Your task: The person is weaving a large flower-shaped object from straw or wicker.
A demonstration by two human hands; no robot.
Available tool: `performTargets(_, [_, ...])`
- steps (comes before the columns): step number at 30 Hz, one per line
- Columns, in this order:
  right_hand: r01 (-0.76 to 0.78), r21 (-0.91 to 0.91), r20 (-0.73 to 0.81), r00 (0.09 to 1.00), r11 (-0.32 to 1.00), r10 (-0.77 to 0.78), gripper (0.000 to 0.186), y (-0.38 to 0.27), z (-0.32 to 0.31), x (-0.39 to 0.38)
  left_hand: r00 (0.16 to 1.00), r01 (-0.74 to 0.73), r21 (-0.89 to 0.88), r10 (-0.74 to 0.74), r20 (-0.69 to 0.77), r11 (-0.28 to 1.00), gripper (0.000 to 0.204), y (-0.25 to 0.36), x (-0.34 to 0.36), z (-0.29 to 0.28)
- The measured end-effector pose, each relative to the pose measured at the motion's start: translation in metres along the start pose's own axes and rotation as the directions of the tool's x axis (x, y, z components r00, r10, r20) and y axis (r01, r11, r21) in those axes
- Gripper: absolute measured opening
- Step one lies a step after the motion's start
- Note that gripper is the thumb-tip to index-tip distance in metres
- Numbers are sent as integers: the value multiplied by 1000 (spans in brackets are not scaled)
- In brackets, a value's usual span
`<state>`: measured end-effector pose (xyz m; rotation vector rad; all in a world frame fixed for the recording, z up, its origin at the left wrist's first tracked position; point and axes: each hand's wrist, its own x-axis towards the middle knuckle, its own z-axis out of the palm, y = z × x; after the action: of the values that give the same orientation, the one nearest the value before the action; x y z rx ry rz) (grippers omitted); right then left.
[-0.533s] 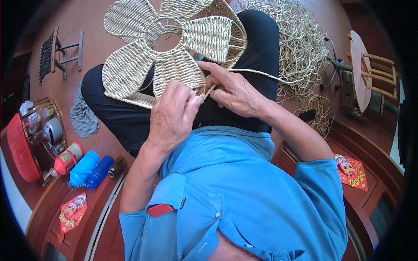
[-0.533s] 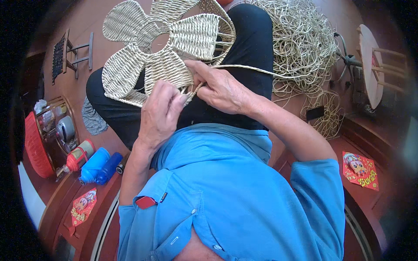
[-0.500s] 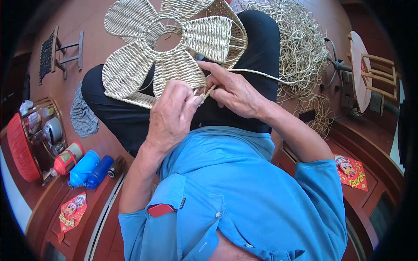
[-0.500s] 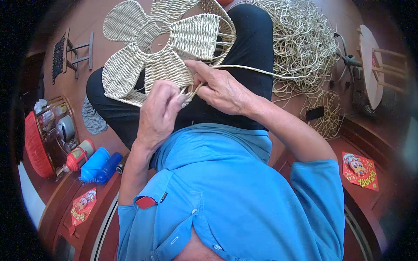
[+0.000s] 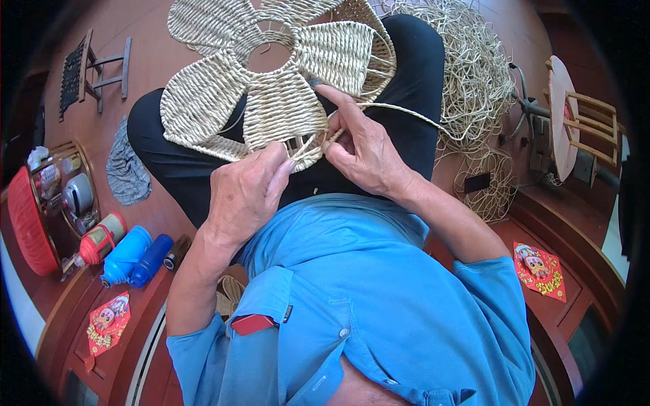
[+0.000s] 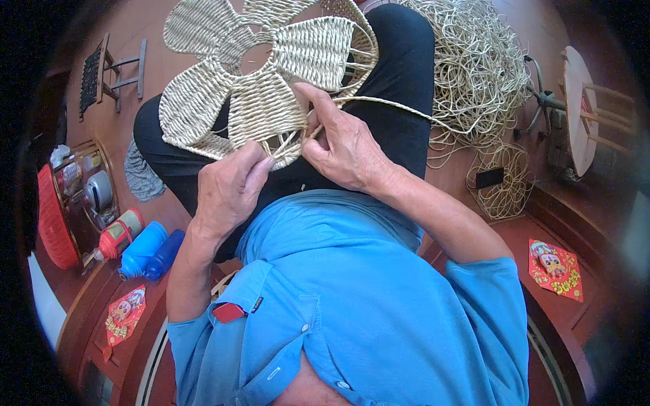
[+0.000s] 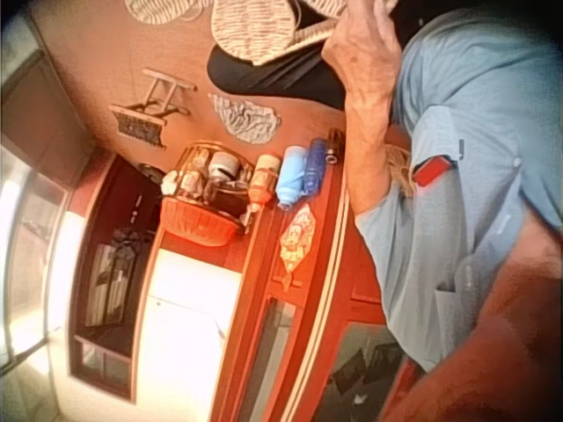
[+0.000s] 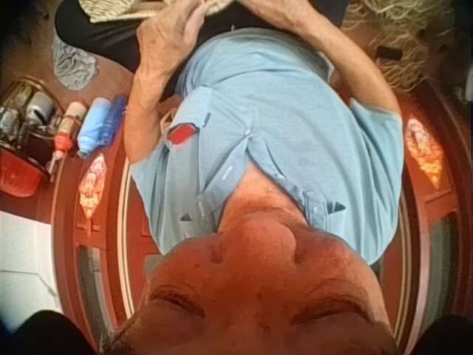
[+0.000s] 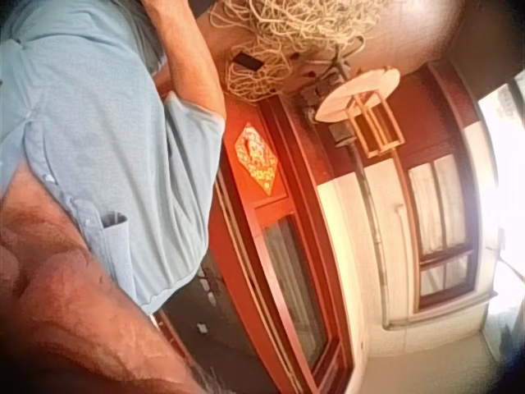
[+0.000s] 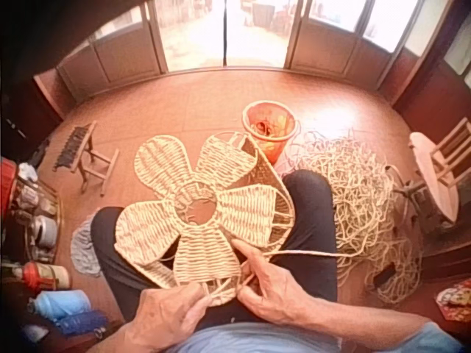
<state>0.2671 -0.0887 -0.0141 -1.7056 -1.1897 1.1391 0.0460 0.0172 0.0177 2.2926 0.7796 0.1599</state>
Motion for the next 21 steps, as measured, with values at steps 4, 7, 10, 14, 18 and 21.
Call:
performTargets(4, [-2, 8, -24, 1000, 1000, 2, 78, 1, 4, -3, 1000, -4, -33, 4, -13, 999, 16, -7, -4, 2])
performTargets(7, [35, 61, -121, 992, 998, -27, 74, 0, 10, -9, 997, -44, -25, 43, -67, 999, 17, -7, -7, 1])
performTargets(10, [158, -173, -256, 946, 972, -199, 56, -1, 14, -18, 984, -140, 121, 151, -93, 983, 17, -4, -7, -4])
performTargets(14, [422, -327, -198, 845, 846, -498, 25, -1, 22, -18, 960, -248, 273, 274, -62, 930, 20, -10, -8, -10])
performTargets(18, [456, -333, -171, 832, 825, -528, 27, 1, 29, -16, 914, -337, 452, 402, -53, 826, 20, -18, -13, -21])
performTargets(21, [478, -349, -130, 827, 806, -547, 27, 3, 28, -15, 911, -313, 529, 407, -68, 789, 22, -27, -16, -38])
